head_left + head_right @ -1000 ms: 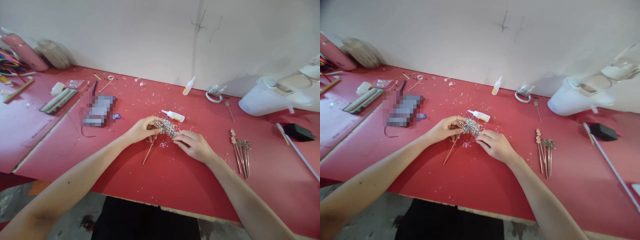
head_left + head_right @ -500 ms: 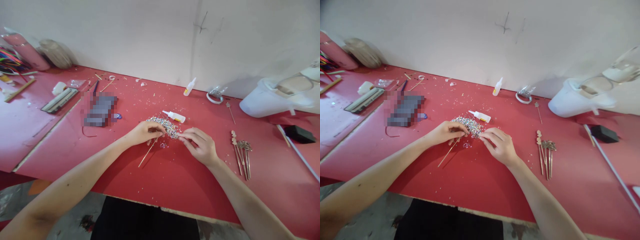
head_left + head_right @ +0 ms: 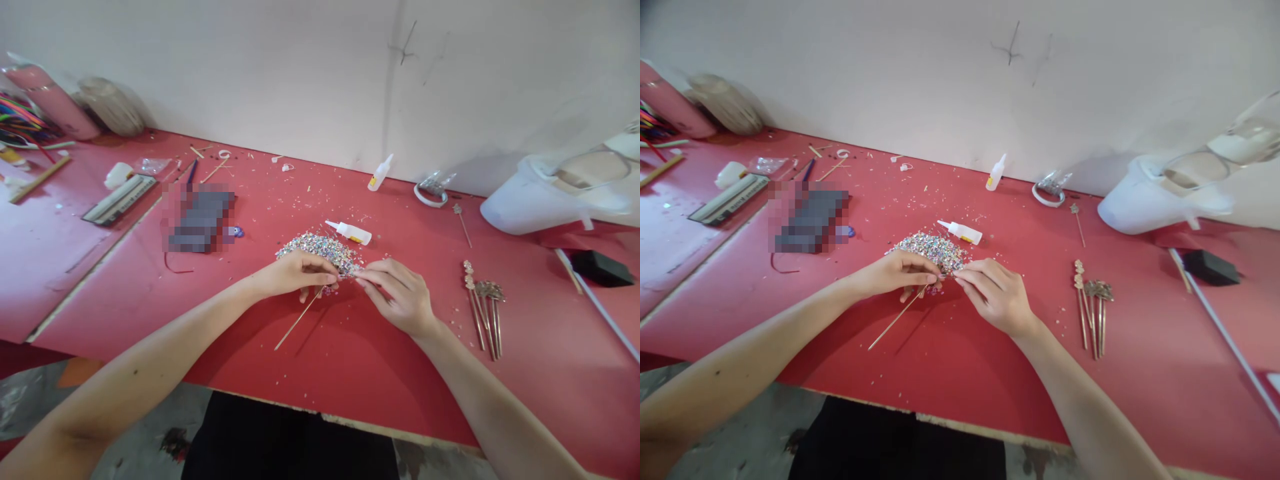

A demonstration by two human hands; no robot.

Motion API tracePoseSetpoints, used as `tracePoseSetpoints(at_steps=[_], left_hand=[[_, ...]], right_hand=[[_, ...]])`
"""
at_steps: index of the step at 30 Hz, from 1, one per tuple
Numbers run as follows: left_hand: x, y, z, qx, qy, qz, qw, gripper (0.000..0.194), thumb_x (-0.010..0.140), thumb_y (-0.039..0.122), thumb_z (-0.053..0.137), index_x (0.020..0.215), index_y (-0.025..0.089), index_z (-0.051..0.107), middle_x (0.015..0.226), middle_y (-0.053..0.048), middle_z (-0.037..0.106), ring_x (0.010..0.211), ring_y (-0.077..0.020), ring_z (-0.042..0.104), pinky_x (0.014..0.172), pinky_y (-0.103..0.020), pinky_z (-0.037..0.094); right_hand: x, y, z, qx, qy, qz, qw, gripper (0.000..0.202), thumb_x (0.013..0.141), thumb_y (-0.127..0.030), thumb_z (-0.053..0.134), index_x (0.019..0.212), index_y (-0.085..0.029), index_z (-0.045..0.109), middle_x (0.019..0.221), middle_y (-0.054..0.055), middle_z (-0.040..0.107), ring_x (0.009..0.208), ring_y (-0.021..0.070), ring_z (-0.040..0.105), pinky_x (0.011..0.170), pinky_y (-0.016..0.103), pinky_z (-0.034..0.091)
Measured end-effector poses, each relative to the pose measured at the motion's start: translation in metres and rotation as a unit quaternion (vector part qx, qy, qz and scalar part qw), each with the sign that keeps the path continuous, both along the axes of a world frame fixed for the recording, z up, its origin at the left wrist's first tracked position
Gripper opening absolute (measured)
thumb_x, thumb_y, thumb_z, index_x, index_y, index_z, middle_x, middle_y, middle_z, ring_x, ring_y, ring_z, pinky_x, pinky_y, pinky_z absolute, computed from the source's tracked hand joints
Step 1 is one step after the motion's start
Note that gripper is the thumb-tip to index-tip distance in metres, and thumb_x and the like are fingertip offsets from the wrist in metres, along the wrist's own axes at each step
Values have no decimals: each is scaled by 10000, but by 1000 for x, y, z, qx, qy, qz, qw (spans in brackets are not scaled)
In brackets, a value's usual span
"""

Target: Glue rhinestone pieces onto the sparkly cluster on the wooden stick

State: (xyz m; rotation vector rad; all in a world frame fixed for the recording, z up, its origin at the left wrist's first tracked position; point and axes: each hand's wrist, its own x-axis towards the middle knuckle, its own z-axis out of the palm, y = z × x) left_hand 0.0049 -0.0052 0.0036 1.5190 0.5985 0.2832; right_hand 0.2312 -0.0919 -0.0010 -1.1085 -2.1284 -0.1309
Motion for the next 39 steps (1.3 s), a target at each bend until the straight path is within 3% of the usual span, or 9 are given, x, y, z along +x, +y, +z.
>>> tracePoseSetpoints(at_steps=[8, 12, 15, 20, 27, 39], left_hand=[[0, -1, 4, -9, 9, 4, 1000, 272, 834, 399, 635, 938, 158, 711, 801, -42, 675, 580, -73, 559, 468, -156, 477], [1, -1, 2, -4, 2, 2, 1000, 283, 820, 410, 645, 917, 151, 705, 884, -69, 693, 651, -101, 591, 458, -166, 463], [1, 0, 0, 3, 0, 2, 1000, 251, 824, 383, 643, 902, 152, 704, 787, -48, 677, 617, -98, 579, 445, -171, 444], [3, 0, 3, 3, -1, 23, 1000, 201, 847, 339, 628, 867, 151, 697, 657, -11, 629, 501, -56, 516, 428, -155, 407], [4, -1, 2, 27, -32, 61, 997, 230, 839, 373, 647, 843, 145, 677, 678, -9, 636, 481, -53, 498, 441, -176, 427], [5, -1, 3, 61, -38, 67, 995, 174, 846, 316, 635, 815, 145, 640, 629, 14, 604, 450, -43, 477, 439, -174, 415]], right_hand=[[-3, 0, 3, 28, -32, -1, 999, 168, 866, -132, 594, 1001, -217, 646, 854, 38, 690, 737, 149, 652, 648, 275, 540], [-4, 0, 4, 49, -49, 1, 998, 153, 851, -114, 614, 985, -184, 641, 839, 46, 690, 714, 148, 646, 632, 274, 537], [-5, 0, 5, 48, -55, -2, 997, 172, 841, -104, 626, 993, -182, 638, 850, 51, 691, 718, 153, 645, 634, 278, 538], [-5, -2, 3, 15, -9, -19, 1000, 178, 841, -104, 628, 995, -193, 637, 878, 53, 688, 782, 154, 658, 670, 267, 536], [-13, -5, -3, -119, 94, -52, 987, 98, 881, -172, 600, 966, -213, 626, 879, 29, 675, 740, 123, 638, 624, 236, 513], [-19, -9, -4, -160, 171, -51, 971, 69, 870, -193, 611, 925, -222, 641, 854, 20, 679, 720, 125, 628, 622, 248, 508]])
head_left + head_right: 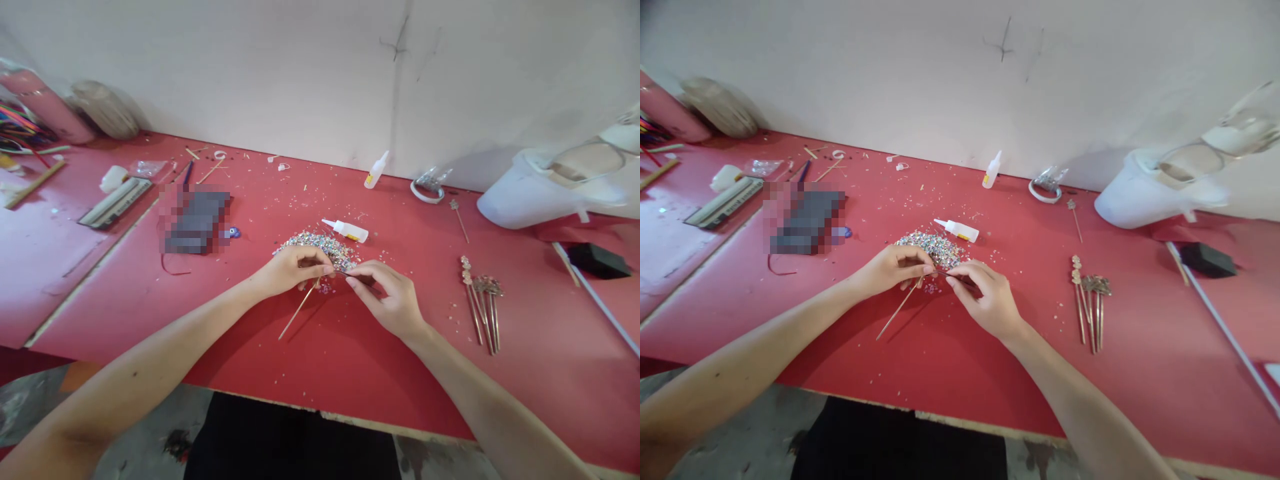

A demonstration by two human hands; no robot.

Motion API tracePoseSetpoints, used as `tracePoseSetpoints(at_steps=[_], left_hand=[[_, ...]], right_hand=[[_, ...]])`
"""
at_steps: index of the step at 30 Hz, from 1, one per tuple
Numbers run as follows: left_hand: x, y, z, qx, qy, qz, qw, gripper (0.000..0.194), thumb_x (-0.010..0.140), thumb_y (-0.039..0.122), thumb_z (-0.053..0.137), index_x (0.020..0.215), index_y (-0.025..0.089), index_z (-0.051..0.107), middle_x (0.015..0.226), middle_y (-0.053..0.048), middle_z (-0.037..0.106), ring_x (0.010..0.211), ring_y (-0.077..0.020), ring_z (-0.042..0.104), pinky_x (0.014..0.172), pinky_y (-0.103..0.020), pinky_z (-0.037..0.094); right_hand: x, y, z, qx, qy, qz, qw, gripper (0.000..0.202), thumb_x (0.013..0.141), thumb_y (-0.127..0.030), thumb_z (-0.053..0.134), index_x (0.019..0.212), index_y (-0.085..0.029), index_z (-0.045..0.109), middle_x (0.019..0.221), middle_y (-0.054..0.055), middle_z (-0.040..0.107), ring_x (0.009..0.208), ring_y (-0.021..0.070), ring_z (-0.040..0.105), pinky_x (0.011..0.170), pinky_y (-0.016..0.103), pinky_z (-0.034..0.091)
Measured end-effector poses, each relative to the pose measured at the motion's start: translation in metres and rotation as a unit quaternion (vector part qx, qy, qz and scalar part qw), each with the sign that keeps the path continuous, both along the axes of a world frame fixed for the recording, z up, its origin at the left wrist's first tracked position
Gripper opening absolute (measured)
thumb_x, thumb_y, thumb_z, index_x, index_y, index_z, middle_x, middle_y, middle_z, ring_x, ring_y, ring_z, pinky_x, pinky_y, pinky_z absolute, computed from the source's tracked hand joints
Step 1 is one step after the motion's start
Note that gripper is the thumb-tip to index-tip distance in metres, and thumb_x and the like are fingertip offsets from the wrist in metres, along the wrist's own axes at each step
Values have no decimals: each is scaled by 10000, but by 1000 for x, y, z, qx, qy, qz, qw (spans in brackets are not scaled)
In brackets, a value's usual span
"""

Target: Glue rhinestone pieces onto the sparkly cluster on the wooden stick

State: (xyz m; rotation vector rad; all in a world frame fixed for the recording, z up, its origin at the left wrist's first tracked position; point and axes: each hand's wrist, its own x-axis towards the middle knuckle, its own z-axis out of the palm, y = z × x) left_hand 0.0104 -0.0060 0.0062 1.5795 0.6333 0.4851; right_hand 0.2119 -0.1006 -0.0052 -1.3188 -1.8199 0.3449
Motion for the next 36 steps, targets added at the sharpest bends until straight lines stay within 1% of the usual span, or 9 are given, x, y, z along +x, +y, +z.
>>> tracePoseSetpoints(at_steps=[6, 17, 21, 24, 27, 30, 31, 33, 36], left_hand=[[-1, 0, 0, 31, 21, 2, 999, 190, 847, 337, 636, 823, 148, 646, 617, 12, 586, 469, -54, 480, 445, -178, 419], [-3, 2, -4, 82, 36, -6, 996, 244, 855, 401, 612, 859, 161, 656, 709, -12, 609, 564, -83, 541, 476, -178, 445], [-3, 1, -1, 118, 45, 7, 992, 215, 862, 379, 606, 850, 171, 657, 742, -14, 645, 600, -93, 576, 567, -204, 475], [-9, 9, 4, 197, 69, 67, 976, 180, 875, 344, 590, 852, 184, 668, 789, -22, 689, 657, -105, 600, 699, -243, 489], [-21, 26, 10, 293, 101, 166, 936, 161, 876, 321, 584, 838, 191, 670, 857, -29, 714, 718, -122, 617, 850, -306, 470], [-38, 49, 11, 308, 141, 284, 897, 159, 856, 339, 599, 820, 203, 674, 898, -38, 731, 800, -163, 638, 917, -372, 446], [-44, 57, 10, 313, 156, 308, 885, 151, 848, 335, 604, 818, 206, 676, 904, -34, 735, 815, -171, 644, 966, -408, 416], [-56, 71, 5, 314, 171, 336, 871, 151, 825, 343, 625, 799, 206, 684, 893, -37, 740, 859, -189, 653, 1026, -449, 361], [-72, 89, -6, 286, 161, 363, 872, 157, 798, 340, 635, 812, 196, 697, 907, -65, 743, 880, -204, 656, 918, -392, 451]], right_hand=[[0, 1, -1, -24, 14, -9, 1000, 50, 877, -212, 599, 905, -222, 639, 849, 21, 672, 702, 123, 618, 595, 245, 492], [0, 0, 0, -39, 4, -13, 999, 50, 884, -233, 588, 887, -219, 636, 838, 22, 675, 690, 123, 616, 585, 246, 486], [0, 1, 0, -44, 6, -18, 999, 54, 883, -244, 588, 889, -220, 636, 840, 25, 677, 695, 128, 623, 575, 248, 488], [1, 1, 0, -45, 11, -21, 999, 62, 884, -252, 587, 903, -222, 638, 858, 31, 681, 709, 135, 628, 593, 258, 498], [3, 2, -1, -49, 11, -17, 999, 58, 884, -249, 587, 898, -220, 636, 855, 29, 679, 723, 135, 630, 611, 257, 503], [4, 3, -2, -45, 12, -7, 999, 54, 883, -240, 587, 890, -215, 634, 840, 26, 671, 710, 128, 624, 609, 251, 501], [4, 3, -2, -41, 13, -4, 999, 53, 884, -236, 586, 892, -213, 634, 840, 27, 670, 706, 125, 622, 607, 250, 501], [4, 4, -3, -35, 15, 4, 999, 54, 885, -227, 584, 899, -211, 634, 846, 28, 668, 705, 122, 620, 607, 248, 501], [4, 5, -3, -32, 11, 15, 999, 56, 887, -220, 580, 903, -213, 633, 847, 27, 664, 713, 120, 617, 622, 251, 506]])
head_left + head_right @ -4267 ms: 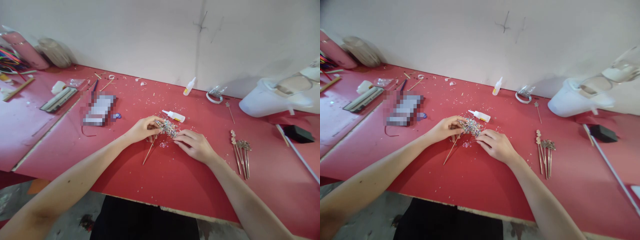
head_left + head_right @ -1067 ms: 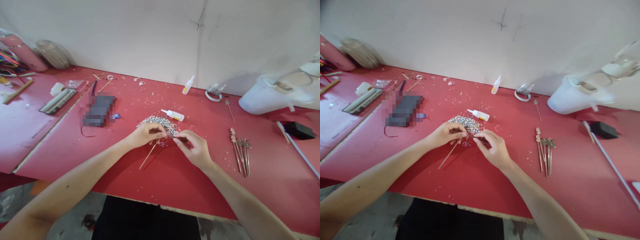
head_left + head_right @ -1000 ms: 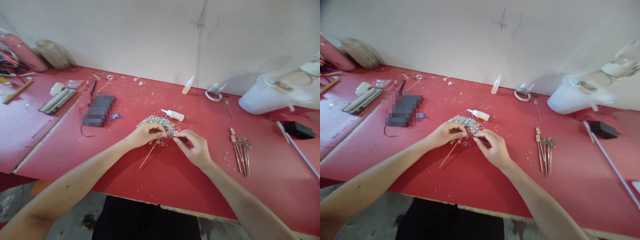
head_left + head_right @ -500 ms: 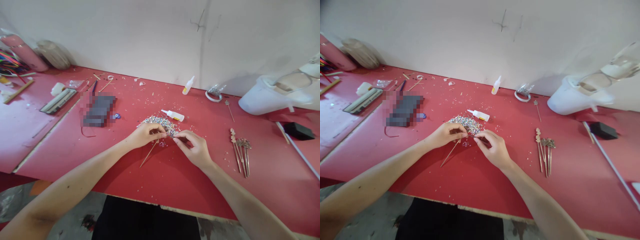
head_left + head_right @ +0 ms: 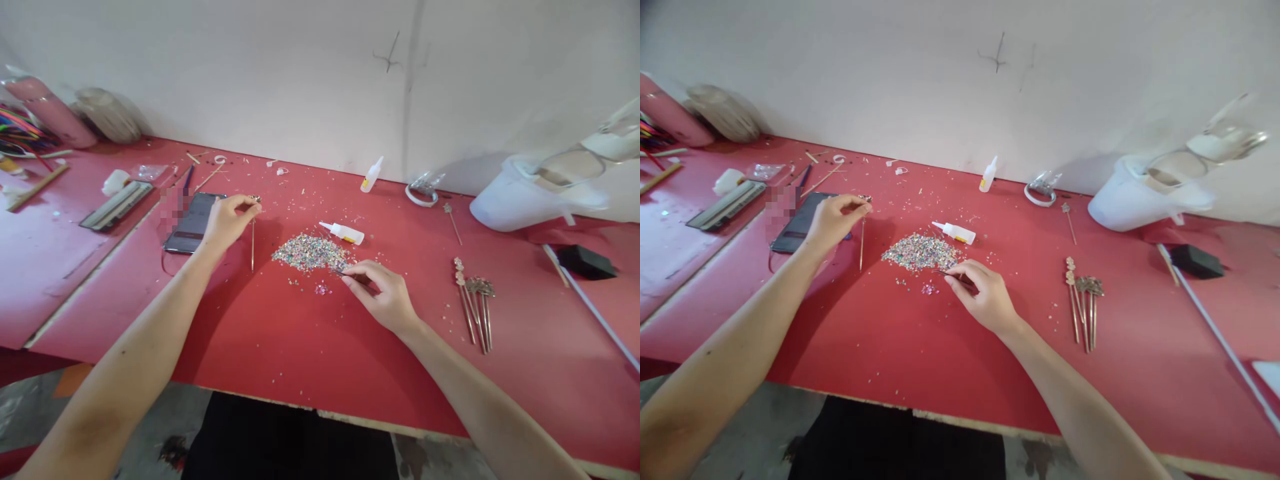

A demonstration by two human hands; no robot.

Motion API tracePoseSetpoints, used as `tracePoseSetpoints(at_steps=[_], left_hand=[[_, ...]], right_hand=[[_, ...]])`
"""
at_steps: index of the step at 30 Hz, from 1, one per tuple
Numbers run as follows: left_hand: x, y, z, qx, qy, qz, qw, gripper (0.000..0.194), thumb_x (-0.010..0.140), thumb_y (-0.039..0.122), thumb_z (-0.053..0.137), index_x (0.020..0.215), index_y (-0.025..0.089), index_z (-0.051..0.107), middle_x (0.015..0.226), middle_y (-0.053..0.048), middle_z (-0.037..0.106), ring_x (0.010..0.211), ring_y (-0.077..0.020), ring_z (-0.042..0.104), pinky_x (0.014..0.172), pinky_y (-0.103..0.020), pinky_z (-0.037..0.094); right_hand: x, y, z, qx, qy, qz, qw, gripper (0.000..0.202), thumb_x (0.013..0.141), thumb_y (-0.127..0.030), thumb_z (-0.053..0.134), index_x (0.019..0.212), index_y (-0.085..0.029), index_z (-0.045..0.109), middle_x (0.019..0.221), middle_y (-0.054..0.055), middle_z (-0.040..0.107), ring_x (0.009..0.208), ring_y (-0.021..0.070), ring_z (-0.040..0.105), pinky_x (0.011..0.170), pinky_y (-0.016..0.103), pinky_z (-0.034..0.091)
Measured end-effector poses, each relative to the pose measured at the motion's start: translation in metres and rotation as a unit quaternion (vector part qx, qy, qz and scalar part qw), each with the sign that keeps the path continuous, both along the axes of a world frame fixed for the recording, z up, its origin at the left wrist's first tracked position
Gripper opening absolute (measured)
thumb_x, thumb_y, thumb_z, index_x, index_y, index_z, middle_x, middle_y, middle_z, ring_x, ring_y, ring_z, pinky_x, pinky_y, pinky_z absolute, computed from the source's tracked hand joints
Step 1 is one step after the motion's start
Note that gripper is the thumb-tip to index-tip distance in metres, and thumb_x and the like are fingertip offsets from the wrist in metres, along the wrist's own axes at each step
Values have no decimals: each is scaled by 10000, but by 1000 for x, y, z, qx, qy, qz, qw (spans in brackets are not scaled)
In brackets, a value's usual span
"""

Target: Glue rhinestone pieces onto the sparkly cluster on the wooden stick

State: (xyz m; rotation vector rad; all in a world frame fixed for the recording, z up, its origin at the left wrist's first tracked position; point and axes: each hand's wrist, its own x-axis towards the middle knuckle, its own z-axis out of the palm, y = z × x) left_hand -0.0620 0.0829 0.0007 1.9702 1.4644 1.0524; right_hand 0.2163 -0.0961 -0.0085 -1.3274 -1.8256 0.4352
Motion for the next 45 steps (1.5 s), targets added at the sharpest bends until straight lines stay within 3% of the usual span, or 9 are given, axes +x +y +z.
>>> tracePoseSetpoints(at_steps=[4, 8, 14, 17, 22, 45], left_hand=[[-10, 9, -6, -9, -26, 21, 999, 181, 780, 341, 638, 830, 181, 706, 905, -80, 741, 865, -207, 666, 845, -348, 490], [2, -4, 3, -5, -24, -9, 1000, 188, 797, 351, 632, 836, 181, 703, 907, -74, 737, 857, -198, 664, 846, -336, 488], [37, -43, 17, -68, -14, -168, 983, 193, 848, 344, 597, 852, 178, 695, 908, -56, 733, 857, -171, 655, 836, -294, 477], [50, -61, 17, -104, -36, -249, 962, 200, 871, 351, 588, 860, 178, 687, 908, -48, 727, 844, -151, 652, 795, -257, 477], [61, -80, 14, -109, -35, -323, 939, 193, 881, 365, 597, 869, 191, 680, 909, -25, 719, 855, -134, 642, 816, -240, 462], [66, -85, 9, -61, -12, -370, 927, 156, 898, 313, 581, 849, 189, 663, 853, -24, 704, 771, -126, 620, 741, -239, 457]], right_hand=[[2, 0, 0, -2, -11, 4, 1000, 63, 894, -232, 573, 911, -220, 632, 849, 25, 663, 724, 124, 617, 632, 256, 511], [2, 0, 1, 1, -11, 5, 1000, 61, 896, -237, 574, 911, -220, 631, 840, 23, 656, 709, 122, 610, 618, 256, 506], [1, 1, 2, -22, 6, -19, 1000, 75, 900, -265, 569, 910, -228, 633, 860, 27, 660, 739, 133, 620, 639, 267, 520], [0, 1, 1, -26, 19, -42, 999, 79, 892, -278, 585, 921, -225, 636, 873, 29, 669, 754, 140, 628, 650, 274, 522], [-3, 1, 1, -17, 24, -58, 998, 83, 889, -282, 591, 918, -220, 637, 861, 31, 674, 730, 138, 624, 624, 266, 512], [-7, -2, 0, -12, 10, -28, 999, 50, 889, -239, 586, 909, -219, 627, 847, 19, 656, 706, 120, 601, 588, 237, 484]])
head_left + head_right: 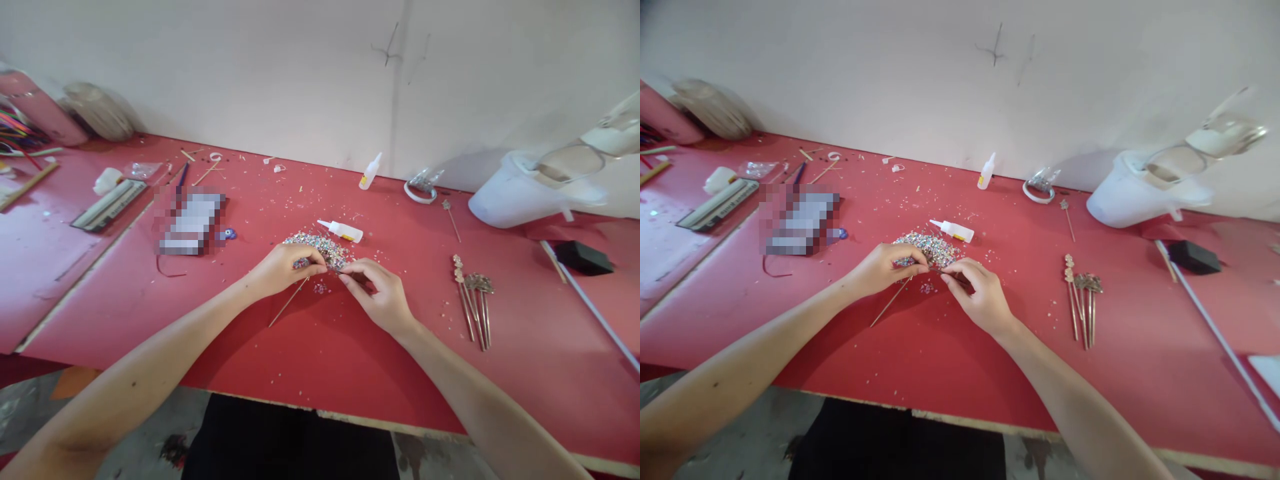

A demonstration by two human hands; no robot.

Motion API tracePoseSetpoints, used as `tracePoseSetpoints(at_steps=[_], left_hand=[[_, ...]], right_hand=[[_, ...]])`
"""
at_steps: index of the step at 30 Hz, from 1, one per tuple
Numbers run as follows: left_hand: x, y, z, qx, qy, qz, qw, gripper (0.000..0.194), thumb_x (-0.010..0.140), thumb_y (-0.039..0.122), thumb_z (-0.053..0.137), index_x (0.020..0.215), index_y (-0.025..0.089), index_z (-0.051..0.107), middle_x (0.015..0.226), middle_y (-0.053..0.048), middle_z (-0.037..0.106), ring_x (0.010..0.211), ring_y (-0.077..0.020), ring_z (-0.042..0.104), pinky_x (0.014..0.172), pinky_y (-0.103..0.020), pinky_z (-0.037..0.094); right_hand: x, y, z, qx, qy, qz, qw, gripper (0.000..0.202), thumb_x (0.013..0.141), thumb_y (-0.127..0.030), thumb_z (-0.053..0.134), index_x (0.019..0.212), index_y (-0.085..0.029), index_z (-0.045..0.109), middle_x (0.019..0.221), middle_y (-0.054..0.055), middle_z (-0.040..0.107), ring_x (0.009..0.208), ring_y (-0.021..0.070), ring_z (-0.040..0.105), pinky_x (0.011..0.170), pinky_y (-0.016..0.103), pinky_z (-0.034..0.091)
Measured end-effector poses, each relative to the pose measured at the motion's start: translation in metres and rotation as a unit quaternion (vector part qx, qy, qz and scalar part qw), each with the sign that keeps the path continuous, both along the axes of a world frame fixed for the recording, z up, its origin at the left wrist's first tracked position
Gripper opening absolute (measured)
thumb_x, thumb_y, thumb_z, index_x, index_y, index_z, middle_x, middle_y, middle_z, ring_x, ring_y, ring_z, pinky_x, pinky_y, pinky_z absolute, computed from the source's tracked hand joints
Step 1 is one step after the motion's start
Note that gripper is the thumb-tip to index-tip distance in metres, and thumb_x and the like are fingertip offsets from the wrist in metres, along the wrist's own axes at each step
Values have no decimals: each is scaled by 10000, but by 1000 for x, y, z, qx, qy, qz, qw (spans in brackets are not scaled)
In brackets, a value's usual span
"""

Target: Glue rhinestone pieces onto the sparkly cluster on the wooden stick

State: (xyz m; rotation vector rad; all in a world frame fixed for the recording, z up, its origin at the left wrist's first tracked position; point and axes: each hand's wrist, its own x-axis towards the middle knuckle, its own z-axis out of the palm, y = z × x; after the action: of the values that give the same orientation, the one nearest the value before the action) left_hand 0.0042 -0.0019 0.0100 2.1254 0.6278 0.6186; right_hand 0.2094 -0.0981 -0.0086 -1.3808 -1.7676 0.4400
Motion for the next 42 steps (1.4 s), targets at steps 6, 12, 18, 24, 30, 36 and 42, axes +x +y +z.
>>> tracePoseSetpoints(at_steps=[6, 12, 18, 24, 30, 36, 42], left_hand=[[0, -1, 0, 2, -1, 1, 1000, 144, 894, 296, 590, 846, 184, 666, 854, -20, 707, 762, -116, 623, 735, -228, 458], [1, -1, -1, 8, 2, 5, 1000, 143, 898, 291, 586, 867, 182, 673, 882, -21, 712, 786, -119, 627, 753, -236, 458], [1, -1, -3, 6, 12, 7, 1000, 160, 900, 318, 583, 878, 185, 670, 879, -19, 708, 788, -122, 625, 746, -247, 454], [1, -2, -5, -46, 2, 1, 999, 103, 864, 279, 614, 863, 177, 621, 868, -15, 677, 795, -121, 617, 720, -238, 470], [4, -6, -11, -188, -46, 2, 981, 280, 827, 294, 659, 1031, 183, 502, 806, -4, 655, 624, -103, 606, 639, -252, 495], [5, -6, -9, -239, -52, -15, 970, 370, 831, 286, 653, 1152, 169, 510, 824, -18, 660, 611, -108, 616, 624, -266, 508], [5, -7, -9, -253, -51, -29, 966, 344, 836, 288, 653, 1136, 169, 532, 823, -20, 661, 609, -105, 611, 602, -258, 509]], right_hand=[[0, 0, -1, -7, -7, 2, 1000, 51, 891, -236, 581, 902, -218, 627, 841, 17, 656, 700, 118, 596, 593, 236, 471], [0, 0, 2, -27, 12, 0, 1000, 58, 888, -249, 584, 881, -214, 630, 830, 15, 652, 711, 123, 596, 610, 243, 463], [1, 1, 4, -70, 66, -8, 995, 88, 881, -288, 593, 861, -214, 637, 807, 22, 642, 693, 132, 587, 633, 270, 476], [5, 4, 4, -130, 150, -45, 979, 147, 842, -349, 637, 832, -202, 639, 698, 2, 618, 565, 104, 540, 546, 257, 447], [5, 5, 4, -158, 184, -51, 969, 157, 829, -355, 651, 806, -200, 639, 642, -15, 589, 531, 88, 512, 515, 245, 420], [5, 6, 4, -161, 185, -44, 968, 160, 827, -359, 653, 799, -202, 641, 614, -25, 573, 525, 86, 506, 507, 242, 410], [3, 4, 4, -157, 173, -41, 971, 157, 829, -352, 649, 791, -200, 638, 619, -26, 573, 520, 85, 503, 512, 243, 412]])
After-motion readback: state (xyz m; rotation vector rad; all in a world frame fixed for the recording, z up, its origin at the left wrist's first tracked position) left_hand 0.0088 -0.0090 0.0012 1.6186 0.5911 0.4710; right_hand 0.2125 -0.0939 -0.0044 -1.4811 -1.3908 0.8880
